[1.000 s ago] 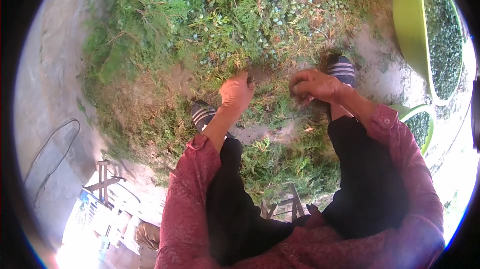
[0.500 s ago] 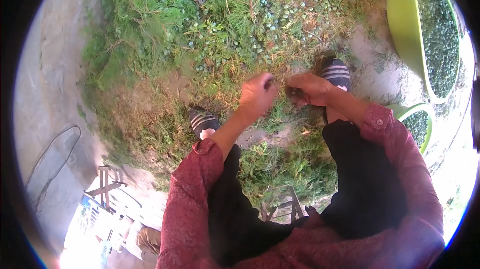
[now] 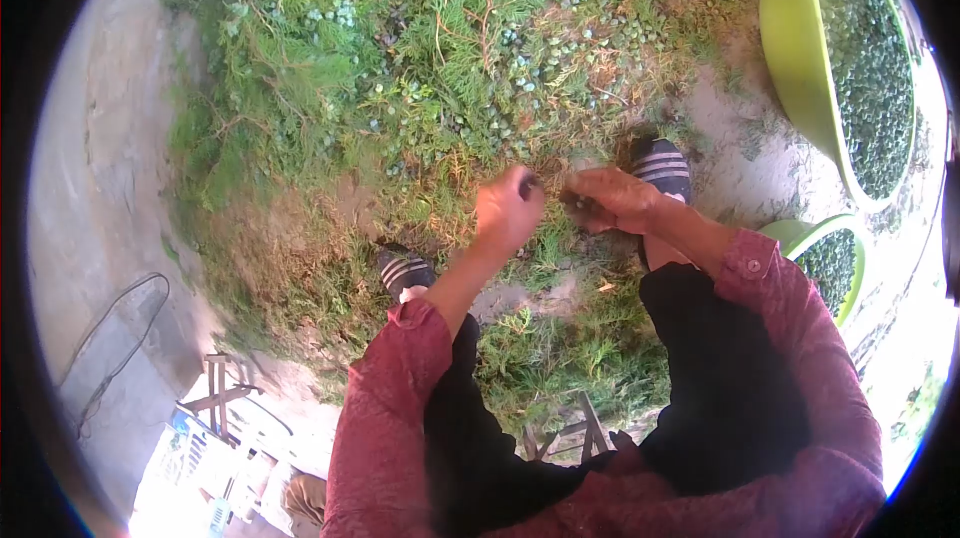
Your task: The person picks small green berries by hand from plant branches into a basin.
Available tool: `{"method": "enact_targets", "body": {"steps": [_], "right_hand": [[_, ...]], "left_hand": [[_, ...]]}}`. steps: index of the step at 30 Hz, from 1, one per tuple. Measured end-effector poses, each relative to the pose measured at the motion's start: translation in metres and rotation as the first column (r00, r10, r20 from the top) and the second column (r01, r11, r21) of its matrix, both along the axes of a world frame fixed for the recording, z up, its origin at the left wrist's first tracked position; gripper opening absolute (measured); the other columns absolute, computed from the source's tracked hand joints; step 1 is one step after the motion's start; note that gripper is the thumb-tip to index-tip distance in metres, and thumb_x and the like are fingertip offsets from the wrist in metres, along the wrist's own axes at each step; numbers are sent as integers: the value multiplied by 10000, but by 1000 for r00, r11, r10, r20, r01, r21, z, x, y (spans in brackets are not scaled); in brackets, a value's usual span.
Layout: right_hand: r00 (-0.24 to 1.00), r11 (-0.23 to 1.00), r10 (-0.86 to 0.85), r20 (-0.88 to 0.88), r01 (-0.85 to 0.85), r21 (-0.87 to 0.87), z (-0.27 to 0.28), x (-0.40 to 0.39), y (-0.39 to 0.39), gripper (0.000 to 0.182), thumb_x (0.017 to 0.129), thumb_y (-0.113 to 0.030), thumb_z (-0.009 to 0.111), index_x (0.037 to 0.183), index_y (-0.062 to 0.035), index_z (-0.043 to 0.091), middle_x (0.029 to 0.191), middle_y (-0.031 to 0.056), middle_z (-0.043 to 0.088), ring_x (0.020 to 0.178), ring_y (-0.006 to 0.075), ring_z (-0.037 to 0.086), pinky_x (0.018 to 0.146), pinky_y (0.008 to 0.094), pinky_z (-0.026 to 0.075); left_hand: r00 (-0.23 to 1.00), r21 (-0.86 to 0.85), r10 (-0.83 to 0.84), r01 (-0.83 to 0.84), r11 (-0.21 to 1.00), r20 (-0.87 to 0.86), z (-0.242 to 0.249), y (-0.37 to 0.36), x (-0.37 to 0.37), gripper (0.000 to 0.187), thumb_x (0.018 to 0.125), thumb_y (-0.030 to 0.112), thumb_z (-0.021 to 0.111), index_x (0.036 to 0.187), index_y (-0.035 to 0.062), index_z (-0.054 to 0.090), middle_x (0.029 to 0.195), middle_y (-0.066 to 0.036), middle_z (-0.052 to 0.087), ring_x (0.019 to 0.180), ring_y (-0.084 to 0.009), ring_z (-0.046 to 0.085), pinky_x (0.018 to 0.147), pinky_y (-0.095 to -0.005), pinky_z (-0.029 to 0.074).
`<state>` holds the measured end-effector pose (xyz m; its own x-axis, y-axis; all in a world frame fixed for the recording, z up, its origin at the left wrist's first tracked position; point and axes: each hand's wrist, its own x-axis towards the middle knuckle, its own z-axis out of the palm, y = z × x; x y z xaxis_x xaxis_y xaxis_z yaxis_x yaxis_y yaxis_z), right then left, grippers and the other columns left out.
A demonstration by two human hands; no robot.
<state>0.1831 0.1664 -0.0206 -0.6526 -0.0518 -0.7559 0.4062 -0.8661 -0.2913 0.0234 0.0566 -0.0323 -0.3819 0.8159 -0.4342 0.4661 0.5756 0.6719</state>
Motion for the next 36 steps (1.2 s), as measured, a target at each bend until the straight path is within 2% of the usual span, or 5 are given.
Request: {"method": "enact_targets", "body": {"steps": [4, 16, 19, 25, 36], "right_hand": [[984, 988, -154, 93, 153, 24, -3, -3, -9, 251, 883, -290, 522, 841, -45, 557, 748, 33, 520, 618, 102, 486, 444, 228, 365], [990, 988, 125, 71, -130, 78, -21, 10, -2, 306, 867, -374, 531, 833, -70, 552, 731, 17, 538, 584, 103, 520, 503, 221, 439], [972, 971, 167, -163, -134, 198, -21, 11, 1, 305, 866, -386, 533, 863, -81, 550, 769, 15, 547, 634, 106, 531, 534, 239, 459], [972, 975, -187, 143, 201, -91, -16, 1, -4, 221, 879, -279, 523, 893, -61, 558, 784, 29, 553, 653, 122, 516, 488, 275, 420], [1000, 1000, 16, 16, -15, -5, -15, 4, 0, 265, 881, -326, 514, 843, -68, 562, 782, 34, 561, 644, 118, 517, 489, 251, 412]], "left_hand": [[945, 134, -123, 86, 987, 304, 20, -2, 15, 302, 727, 251, 691, 903, 27, 591, 706, -84, 616, 609, -161, 586, 591, -299, 484], [978, -92, 57, -76, 993, -202, -27, 23, -3, 202, 713, 182, 654, 795, 13, 577, 759, -140, 636, 656, -278, 618, 618, -335, 491], [982, -111, 121, -137, 984, -143, -14, 12, 1, 213, 703, 177, 663, 816, 14, 587, 749, -125, 636, 665, -243, 619, 625, -330, 489], [952, 27, -48, 41, 999, 301, 20, 6, 19, 292, 719, 196, 682, 927, 17, 582, 748, -103, 631, 668, -182, 604, 612, -328, 488], [987, 32, 120, -117, 993, -108, -28, 21, -6, 253, 770, 189, 632, 943, 26, 544, 754, -135, 632, 638, -241, 619, 595, -341, 487]]}}
